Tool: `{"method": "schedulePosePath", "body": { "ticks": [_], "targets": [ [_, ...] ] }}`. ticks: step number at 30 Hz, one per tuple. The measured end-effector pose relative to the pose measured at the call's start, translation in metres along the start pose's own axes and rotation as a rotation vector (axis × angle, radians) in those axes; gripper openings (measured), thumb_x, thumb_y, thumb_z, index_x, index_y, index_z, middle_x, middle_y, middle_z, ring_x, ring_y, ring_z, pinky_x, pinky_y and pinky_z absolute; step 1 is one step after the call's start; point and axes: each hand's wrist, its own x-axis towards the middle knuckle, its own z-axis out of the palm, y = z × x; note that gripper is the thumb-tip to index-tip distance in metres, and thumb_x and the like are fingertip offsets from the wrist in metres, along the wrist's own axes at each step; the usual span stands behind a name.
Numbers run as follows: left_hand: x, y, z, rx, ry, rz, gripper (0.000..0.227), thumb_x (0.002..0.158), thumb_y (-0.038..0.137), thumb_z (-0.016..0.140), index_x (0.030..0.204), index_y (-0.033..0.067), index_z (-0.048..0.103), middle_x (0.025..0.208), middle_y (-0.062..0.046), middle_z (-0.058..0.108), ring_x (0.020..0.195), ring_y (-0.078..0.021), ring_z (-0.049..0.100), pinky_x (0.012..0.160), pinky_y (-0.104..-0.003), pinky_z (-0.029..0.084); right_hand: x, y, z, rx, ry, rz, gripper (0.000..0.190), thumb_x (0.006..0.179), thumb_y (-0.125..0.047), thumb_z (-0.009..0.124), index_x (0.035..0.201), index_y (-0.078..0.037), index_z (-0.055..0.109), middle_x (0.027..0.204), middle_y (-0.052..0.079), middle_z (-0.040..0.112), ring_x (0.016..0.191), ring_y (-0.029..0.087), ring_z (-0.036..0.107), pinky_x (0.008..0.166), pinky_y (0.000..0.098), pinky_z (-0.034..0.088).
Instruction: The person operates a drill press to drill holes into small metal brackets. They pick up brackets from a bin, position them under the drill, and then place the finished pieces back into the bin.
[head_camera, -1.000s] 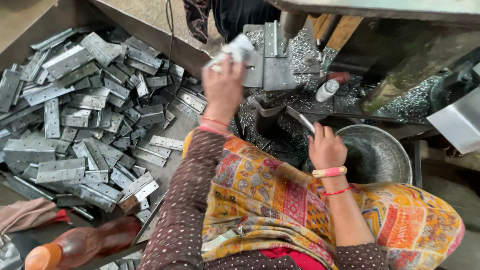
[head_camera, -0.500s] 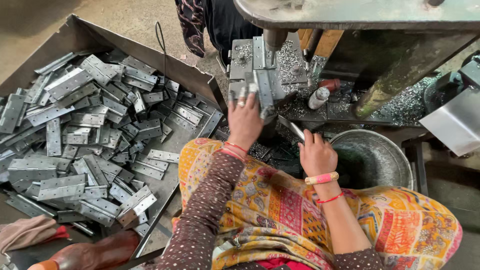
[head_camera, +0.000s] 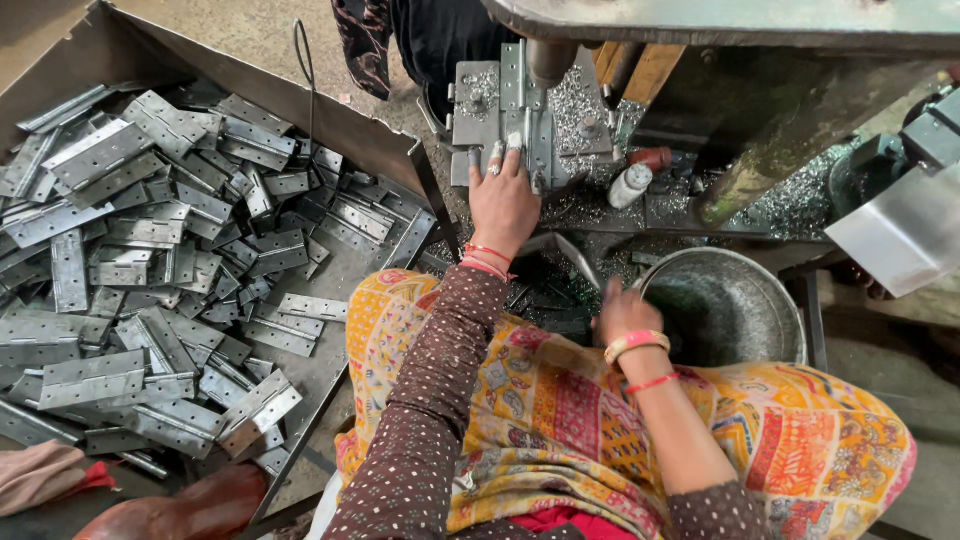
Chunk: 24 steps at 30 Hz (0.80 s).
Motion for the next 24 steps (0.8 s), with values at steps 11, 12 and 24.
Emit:
{"method": "schedulePosePath", "body": {
  "ticks": [11, 12, 24],
  "targets": [
    [-0.010, 0.004, 0.002, 0.094, -0.057, 0.048, 0.025, 0.092, 0.024, 0.061, 0.105, 0.0080, 0.075, 0.129, -0.008, 0.064, 0.124, -0.0271, 0.059, 0.114, -0.055, 0.036, -0.003, -0.005, -0.035, -0.013, 0.016, -0.041, 0.066, 0.083, -0.043, 0.082, 0.128, -0.007, 0.049, 0.114, 0.024, 0.067, 0.097, 0.042, 0.073, 0.082, 0.0505, 0.060],
    [-0.010, 0.007, 0.005, 0.133, -0.077, 0.053, 0.027, 0.095, 0.027, 0.059, 0.106, 0.0083, 0.075, 0.128, -0.010, 0.063, 0.124, -0.0286, 0.058, 0.114, -0.055, 0.036, -0.004, -0.007, -0.044, -0.040, 0.097, -0.046, 0.060, 0.086, -0.043, 0.080, 0.125, -0.007, 0.052, 0.111, 0.021, 0.069, 0.095, 0.041, 0.074, 0.080, 0.0497, 0.061],
    [0.032, -0.003, 0.020, 0.174, -0.073, 0.035, 0.030, 0.095, 0.019, 0.053, 0.108, 0.0033, 0.074, 0.125, -0.014, 0.066, 0.120, -0.0306, 0.063, 0.117, -0.056, 0.031, 0.001, -0.007, -0.009, 0.079, -0.165, 0.041, 0.095, 0.078, -0.041, 0.086, 0.147, -0.008, 0.030, 0.124, 0.034, 0.057, 0.100, 0.047, 0.069, 0.085, 0.0509, 0.059]
  ]
}}
